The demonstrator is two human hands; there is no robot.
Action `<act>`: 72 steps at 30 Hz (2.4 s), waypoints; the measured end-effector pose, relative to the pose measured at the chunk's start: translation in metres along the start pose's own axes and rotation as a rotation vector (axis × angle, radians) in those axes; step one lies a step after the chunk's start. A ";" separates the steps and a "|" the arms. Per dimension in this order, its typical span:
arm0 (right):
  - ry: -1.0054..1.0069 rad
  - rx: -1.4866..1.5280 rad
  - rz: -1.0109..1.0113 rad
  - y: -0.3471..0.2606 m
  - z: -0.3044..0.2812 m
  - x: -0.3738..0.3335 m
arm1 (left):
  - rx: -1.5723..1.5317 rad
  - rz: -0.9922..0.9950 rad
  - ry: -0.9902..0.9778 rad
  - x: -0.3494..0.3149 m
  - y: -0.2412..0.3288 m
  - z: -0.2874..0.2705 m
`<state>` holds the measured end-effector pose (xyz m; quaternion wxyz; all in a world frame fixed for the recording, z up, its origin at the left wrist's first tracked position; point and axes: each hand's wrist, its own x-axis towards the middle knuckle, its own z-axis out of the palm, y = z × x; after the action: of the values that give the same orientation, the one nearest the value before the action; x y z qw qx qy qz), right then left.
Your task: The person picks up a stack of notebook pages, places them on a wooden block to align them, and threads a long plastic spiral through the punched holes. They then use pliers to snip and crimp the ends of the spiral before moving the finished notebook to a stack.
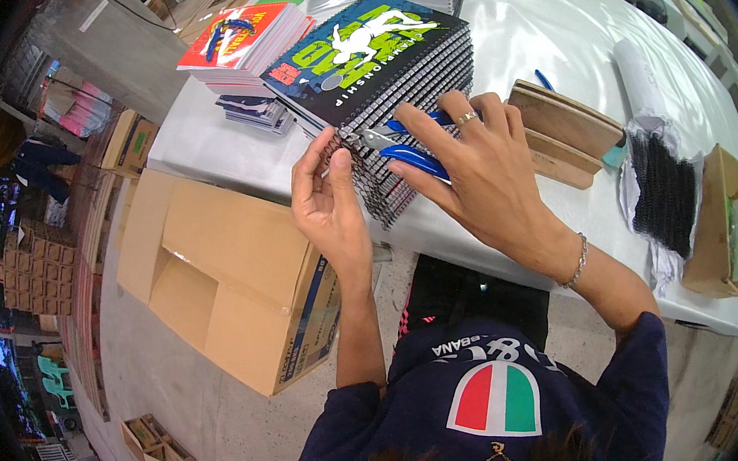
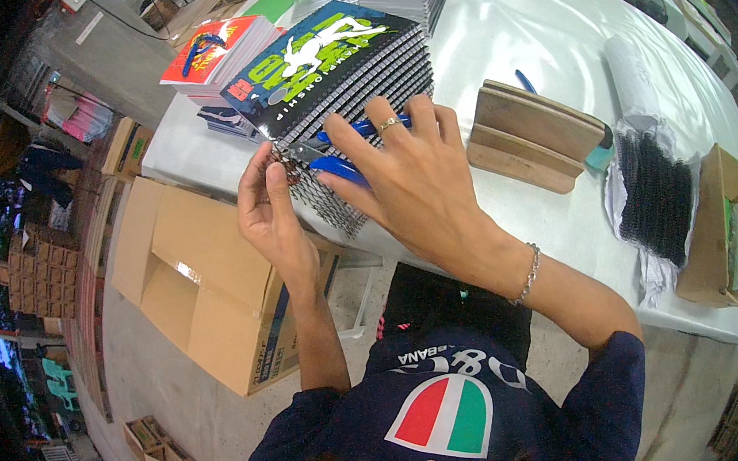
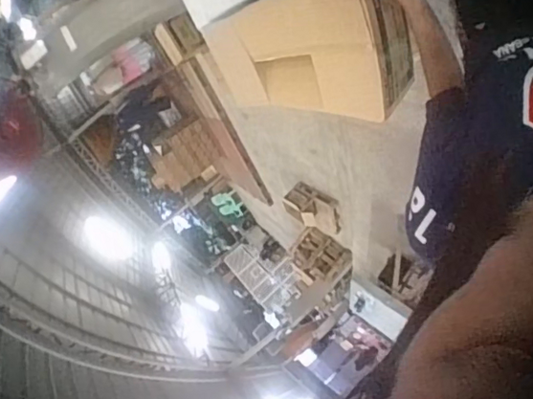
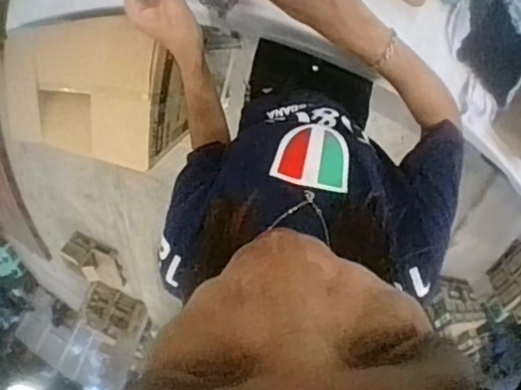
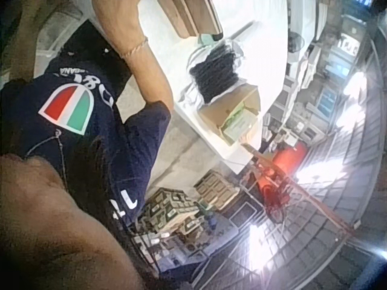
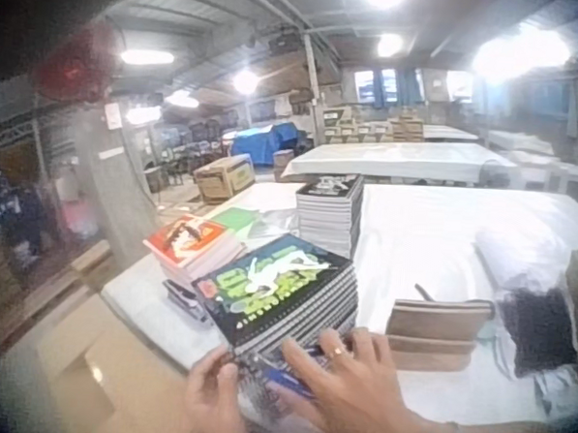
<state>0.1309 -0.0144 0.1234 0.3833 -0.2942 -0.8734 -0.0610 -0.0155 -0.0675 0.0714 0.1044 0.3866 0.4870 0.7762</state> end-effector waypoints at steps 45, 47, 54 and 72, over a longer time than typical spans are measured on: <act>0.005 0.005 -0.124 0.015 0.010 0.009 | 0.053 0.056 0.050 0.003 -0.004 0.000; -0.067 0.019 -0.070 0.013 0.009 0.007 | 0.057 0.058 0.050 0.003 -0.004 0.001; -0.020 0.029 -0.038 0.013 0.007 0.004 | 0.040 0.038 0.049 0.001 0.000 0.002; -0.097 0.090 -0.052 0.013 0.014 0.009 | 0.036 0.040 0.040 0.001 -0.002 0.001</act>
<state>0.1247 0.0051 0.1182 0.3518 -0.2565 -0.9001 -0.0171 -0.0161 -0.0658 0.0708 0.0722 0.3823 0.4949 0.7770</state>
